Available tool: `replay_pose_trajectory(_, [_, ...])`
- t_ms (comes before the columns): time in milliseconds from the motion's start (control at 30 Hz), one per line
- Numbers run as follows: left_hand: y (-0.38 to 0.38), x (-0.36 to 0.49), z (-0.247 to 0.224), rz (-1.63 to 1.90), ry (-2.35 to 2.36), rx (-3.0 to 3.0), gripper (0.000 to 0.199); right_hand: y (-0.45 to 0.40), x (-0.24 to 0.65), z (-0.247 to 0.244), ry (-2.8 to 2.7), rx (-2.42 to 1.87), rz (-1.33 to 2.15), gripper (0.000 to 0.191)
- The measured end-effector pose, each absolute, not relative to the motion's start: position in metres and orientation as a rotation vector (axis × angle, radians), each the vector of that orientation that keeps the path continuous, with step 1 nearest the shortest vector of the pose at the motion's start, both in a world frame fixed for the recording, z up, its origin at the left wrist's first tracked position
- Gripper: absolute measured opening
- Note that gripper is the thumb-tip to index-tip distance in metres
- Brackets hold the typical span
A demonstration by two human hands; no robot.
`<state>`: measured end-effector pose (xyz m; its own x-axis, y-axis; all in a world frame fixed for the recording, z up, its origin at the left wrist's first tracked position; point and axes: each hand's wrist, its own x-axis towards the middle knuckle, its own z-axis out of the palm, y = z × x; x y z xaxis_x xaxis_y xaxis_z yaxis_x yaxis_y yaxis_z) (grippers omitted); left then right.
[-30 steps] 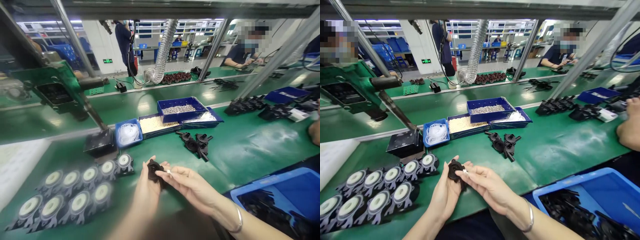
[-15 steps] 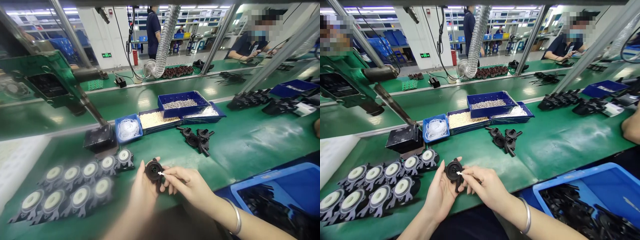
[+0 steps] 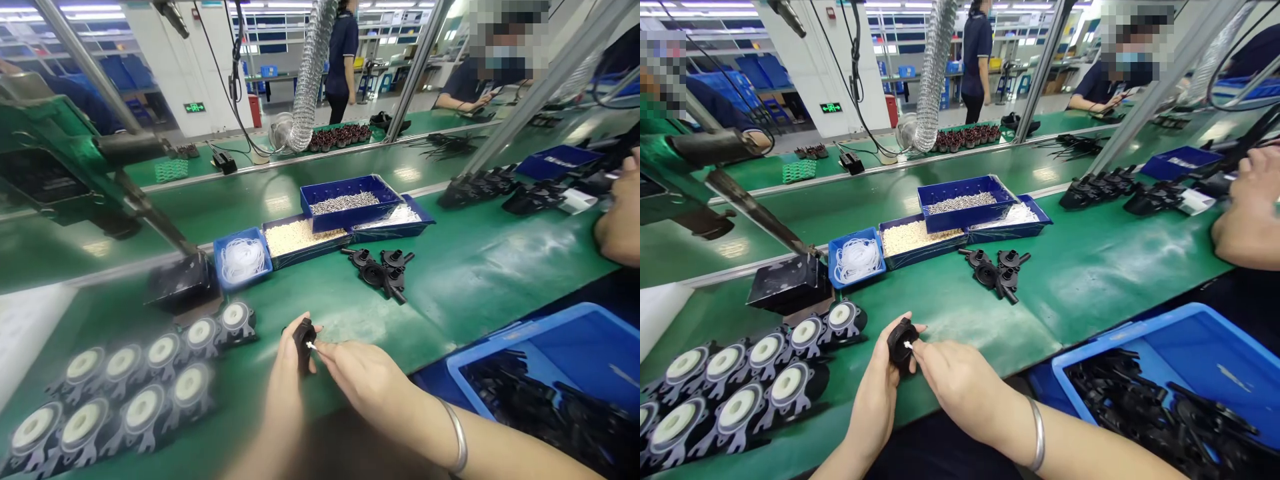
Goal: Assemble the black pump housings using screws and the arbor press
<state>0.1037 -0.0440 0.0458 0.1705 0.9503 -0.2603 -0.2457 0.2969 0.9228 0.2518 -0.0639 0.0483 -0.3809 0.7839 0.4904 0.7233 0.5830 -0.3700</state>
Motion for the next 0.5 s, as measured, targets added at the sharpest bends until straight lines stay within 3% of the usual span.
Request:
replay_pose_trajectory(200, [-0.043,0.103,0.041,0.969,1.174,1.233,0.055,-0.059,0.249,0.034,-2.022,-1.184,0.425,0.020])
replay_pose_trajectory(333, [-0.029,0.089,0.044,0.861,1.149,1.522,0.047,-0.046,0.256,0.042,-1.471,-1.111,1.312,0.014])
replay_pose_trajectory(433, [-0.018,0.077,0.054,0.731,0.998,1.763,0.038,-0.038,0.269,0.052,-1.039,-0.878,1.817,0.046])
replay_pose_trajectory(500, [-0.013,0.073,0.061,0.667,0.919,1.979,0.035,-0.035,0.276,0.051,-0.907,-0.748,2.009,0.055])
